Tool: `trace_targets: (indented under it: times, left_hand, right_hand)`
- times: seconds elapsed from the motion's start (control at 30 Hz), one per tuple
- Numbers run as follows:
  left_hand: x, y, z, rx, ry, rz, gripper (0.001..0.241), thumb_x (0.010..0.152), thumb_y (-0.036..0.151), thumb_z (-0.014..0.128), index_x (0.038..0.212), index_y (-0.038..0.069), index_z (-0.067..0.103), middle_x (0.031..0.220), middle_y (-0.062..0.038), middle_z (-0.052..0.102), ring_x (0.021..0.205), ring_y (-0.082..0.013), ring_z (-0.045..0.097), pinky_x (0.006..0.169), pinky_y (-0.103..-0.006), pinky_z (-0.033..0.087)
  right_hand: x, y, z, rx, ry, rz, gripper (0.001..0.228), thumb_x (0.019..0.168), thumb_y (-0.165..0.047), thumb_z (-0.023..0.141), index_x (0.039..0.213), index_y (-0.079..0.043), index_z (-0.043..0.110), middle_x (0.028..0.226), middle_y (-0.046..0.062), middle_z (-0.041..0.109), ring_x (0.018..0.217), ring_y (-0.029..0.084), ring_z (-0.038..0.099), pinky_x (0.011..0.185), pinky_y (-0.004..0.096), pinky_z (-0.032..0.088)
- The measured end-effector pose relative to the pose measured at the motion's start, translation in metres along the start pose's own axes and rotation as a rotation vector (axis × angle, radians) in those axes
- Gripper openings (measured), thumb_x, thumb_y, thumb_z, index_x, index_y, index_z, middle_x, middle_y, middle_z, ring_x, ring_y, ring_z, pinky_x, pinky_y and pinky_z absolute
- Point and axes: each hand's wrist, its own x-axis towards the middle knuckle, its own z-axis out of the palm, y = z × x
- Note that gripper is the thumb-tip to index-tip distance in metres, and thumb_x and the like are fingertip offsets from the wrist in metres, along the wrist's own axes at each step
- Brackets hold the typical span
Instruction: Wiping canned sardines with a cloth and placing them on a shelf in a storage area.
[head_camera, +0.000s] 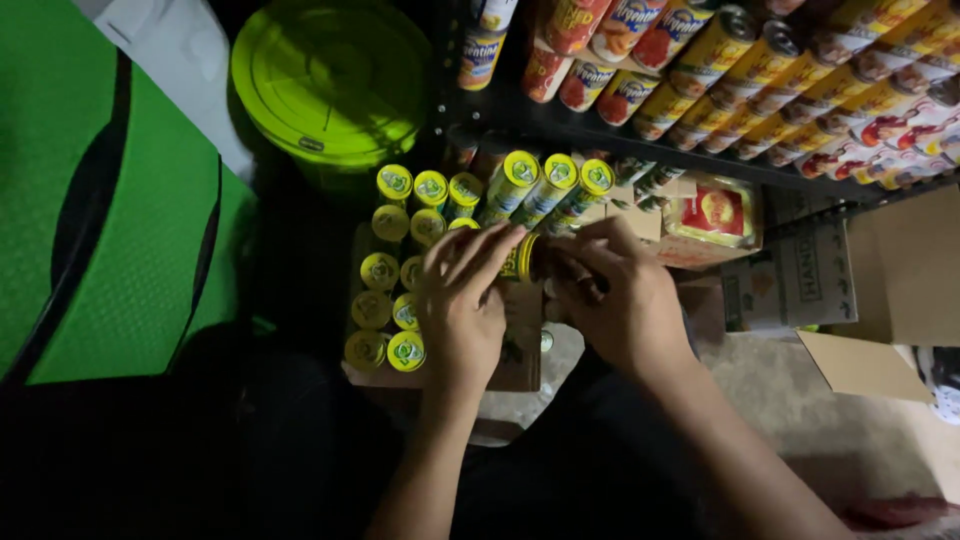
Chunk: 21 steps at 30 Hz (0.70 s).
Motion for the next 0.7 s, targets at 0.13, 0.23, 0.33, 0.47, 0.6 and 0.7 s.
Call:
trace_targets:
  times: [0.13, 0.23, 0.33, 0.47, 0.6, 0.7]
  left_hand:
    - [0.003, 0.005, -0.006, 0.013, 0.064, -0.048, 0.059, 0.074, -0.017, 0.077, 0.123, 0.017, 0.074, 0.119, -0.004, 0.074, 0.114, -0.0315, 0.064, 0.106, -0.0507, 0.044]
    - [0.003, 0.004, -0.003, -0.066, 0.134, -0.097, 0.06, 0.073, -0.011, 0.083, 0.125, 0.017, 0.071, 0.123, -0.003, 0.073, 0.114, -0.0283, 0.065, 0.107, -0.0469, 0.044]
    - [0.007, 0.011, -0.008, -0.138, 0.197, -0.088, 0.056, 0.07, -0.007, 0.088, 0.12, 0.014, 0.072, 0.121, -0.005, 0.073, 0.114, -0.0284, 0.065, 0.106, -0.0447, 0.048]
    - [0.004, 0.008, -0.004, -0.232, 0.234, -0.113, 0.045, 0.078, 0.0, 0.087, 0.119, 0.012, 0.072, 0.121, -0.006, 0.073, 0.113, -0.0264, 0.067, 0.105, -0.0406, 0.05]
    - [-0.004, 0.003, 0.008, -0.325, 0.235, -0.17, 0.054, 0.072, 0.005, 0.092, 0.122, 0.011, 0.071, 0.119, -0.007, 0.073, 0.112, -0.0282, 0.068, 0.104, -0.0417, 0.053]
    - [-0.012, 0.001, 0.015, -0.4, 0.197, -0.254, 0.062, 0.072, 0.014, 0.095, 0.128, 0.01, 0.067, 0.121, -0.01, 0.071, 0.114, -0.0295, 0.067, 0.103, -0.0446, 0.053]
  right_hand:
    - [-0.008, 0.004, 0.007, 0.422, -0.092, 0.203, 0.02, 0.08, -0.011, 0.08, 0.1, -0.008, 0.079, 0.091, 0.01, 0.072, 0.081, 0.03, 0.075, 0.07, 0.039, 0.059]
    - [-0.021, 0.005, 0.005, 0.769, -0.066, 0.389, 0.018, 0.089, -0.01, 0.076, 0.103, 0.001, 0.078, 0.098, 0.017, 0.076, 0.095, 0.03, 0.072, 0.088, 0.043, 0.058]
    - [-0.053, 0.033, 0.034, 0.979, 0.099, 0.774, 0.04, 0.097, -0.023, 0.069, 0.127, 0.003, 0.067, 0.113, 0.013, 0.068, 0.11, 0.021, 0.062, 0.102, 0.043, 0.05]
    - [-0.035, -0.011, 0.021, 1.253, 0.278, 1.118, 0.072, 0.086, -0.026, 0.071, 0.149, 0.002, 0.05, 0.128, 0.022, 0.063, 0.118, 0.038, 0.063, 0.1, 0.052, 0.049]
    - [-0.057, 0.021, 0.035, 1.191, 0.242, 1.003, 0.061, 0.086, -0.021, 0.073, 0.14, -0.004, 0.05, 0.126, 0.019, 0.059, 0.118, 0.029, 0.059, 0.101, 0.051, 0.05]
    - [-0.046, 0.0, 0.024, 1.212, 0.288, 1.006, 0.067, 0.085, -0.019, 0.073, 0.145, -0.004, 0.046, 0.131, 0.02, 0.055, 0.12, 0.032, 0.057, 0.101, 0.056, 0.048]
